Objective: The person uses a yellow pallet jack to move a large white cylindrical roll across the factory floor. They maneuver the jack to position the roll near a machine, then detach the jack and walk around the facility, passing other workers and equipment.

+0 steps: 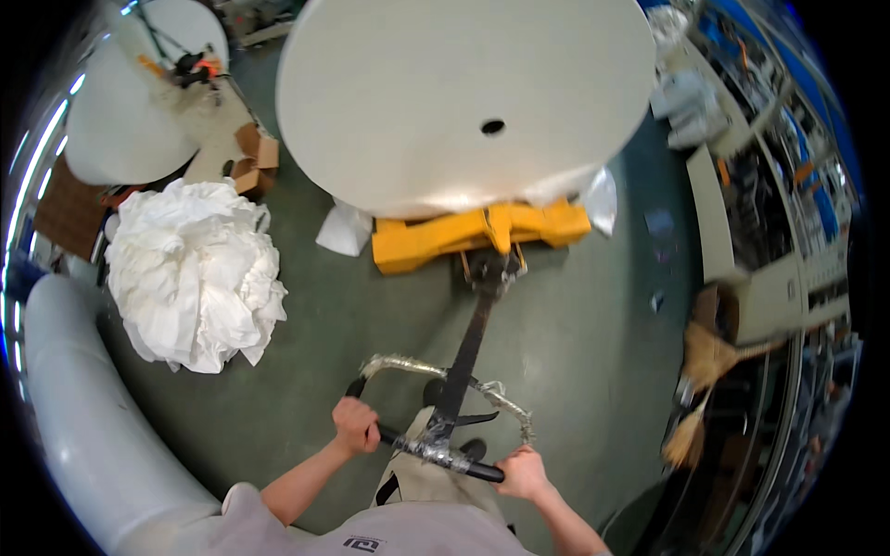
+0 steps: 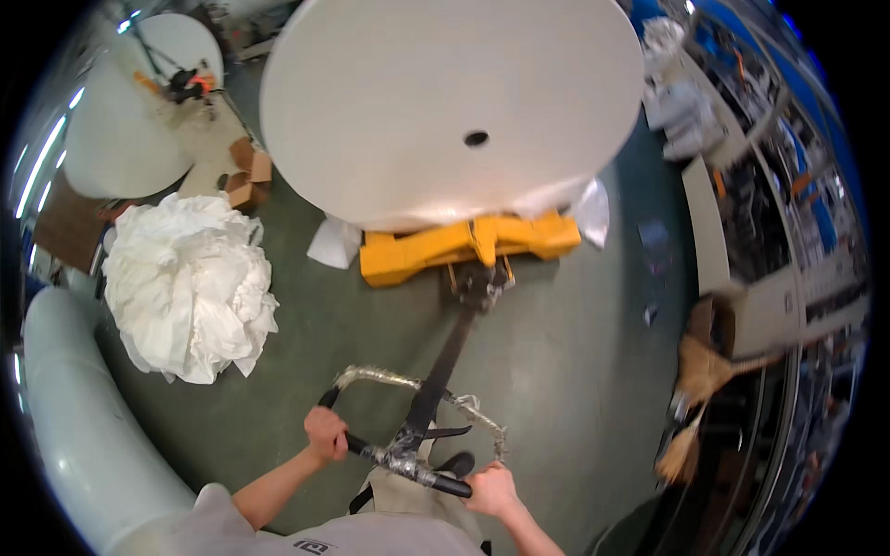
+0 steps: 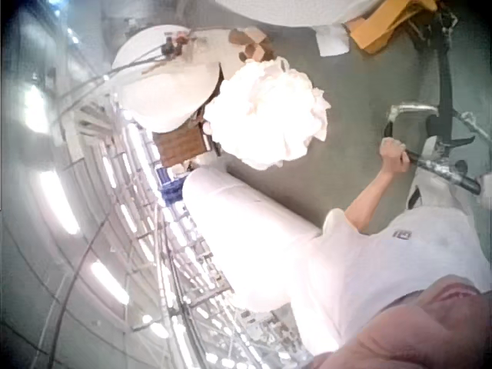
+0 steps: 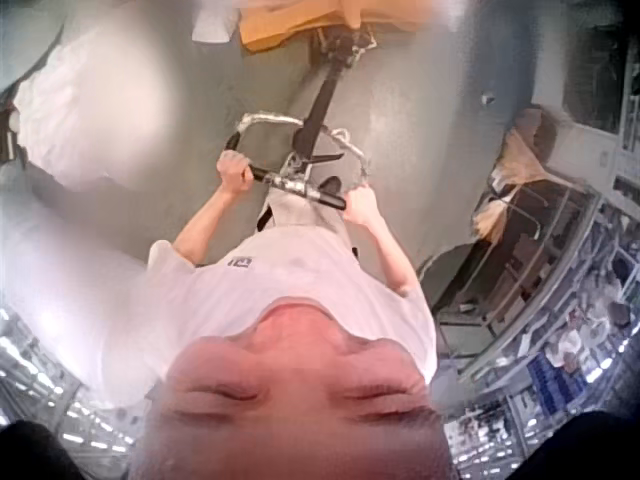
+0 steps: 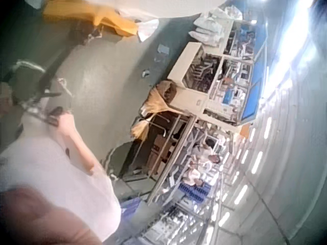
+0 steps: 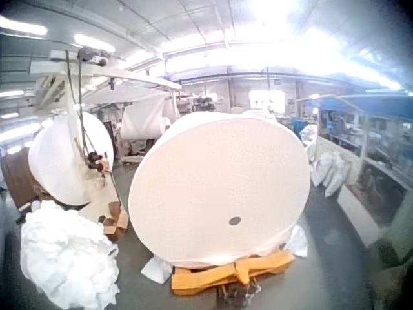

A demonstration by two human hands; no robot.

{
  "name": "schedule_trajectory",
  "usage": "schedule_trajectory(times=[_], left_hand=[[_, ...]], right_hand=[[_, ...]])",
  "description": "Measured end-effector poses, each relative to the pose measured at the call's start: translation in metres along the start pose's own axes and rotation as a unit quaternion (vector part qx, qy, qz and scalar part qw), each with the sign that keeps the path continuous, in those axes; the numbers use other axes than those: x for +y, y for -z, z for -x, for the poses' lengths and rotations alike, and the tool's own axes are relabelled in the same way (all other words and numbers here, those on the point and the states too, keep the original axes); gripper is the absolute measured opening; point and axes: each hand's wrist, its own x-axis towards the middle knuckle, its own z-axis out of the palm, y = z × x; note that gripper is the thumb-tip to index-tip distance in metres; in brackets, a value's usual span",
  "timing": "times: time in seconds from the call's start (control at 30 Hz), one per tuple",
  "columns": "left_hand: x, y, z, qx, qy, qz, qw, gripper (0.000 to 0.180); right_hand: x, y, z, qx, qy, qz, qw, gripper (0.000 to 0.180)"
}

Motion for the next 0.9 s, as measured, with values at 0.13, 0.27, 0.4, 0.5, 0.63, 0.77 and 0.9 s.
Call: schedule_trajectory(times=[0.13,0.27,0.4,0.5,0.63,0.77,0.9], left_hand=[[-0.032,-0.048,0.13,-0.299,-0.04,0.0,0.953,0.011],[-0.057,-0.114,0.165,-0.613,-0.014,-0.129,0.78,0.03],[-0.064,-0.075,0.11,-0.525,-0.058,-0.094,0.844,0.024],[0.0,-0.01,-0.074,-0.43,-0.027,-0.09,0.898,0.035],[-0.019,0.0,-0.129,-0.362,-0.017,-0.049,0.931,0.034],[-0.025,-0.052,0.0,-0.535,-0.065,-0.092,0.837,0.04],[-0.087,-0.154,0.152,-0.602,-0.041,-0.127,0.788,0.039]], right_hand=[[0.027,-0.159,-0.014,-0.263,0.06,0.073,0.96,0.024],[0.031,-0.25,-0.035,-0.23,-0.05,0.038,0.971,0.012],[0.038,-0.142,-0.027,-0.106,0.004,0.025,0.994,0.017],[0.04,-0.012,-0.023,0.064,0.001,0.005,0.998,0.015],[0.034,0.044,-0.035,0.168,-0.009,-0.045,0.985,0.017],[0.039,-0.115,-0.04,-0.028,0.002,0.037,0.999,0.012],[0.042,-0.274,-0.061,-0.105,-0.069,0.077,0.989,0.012]])
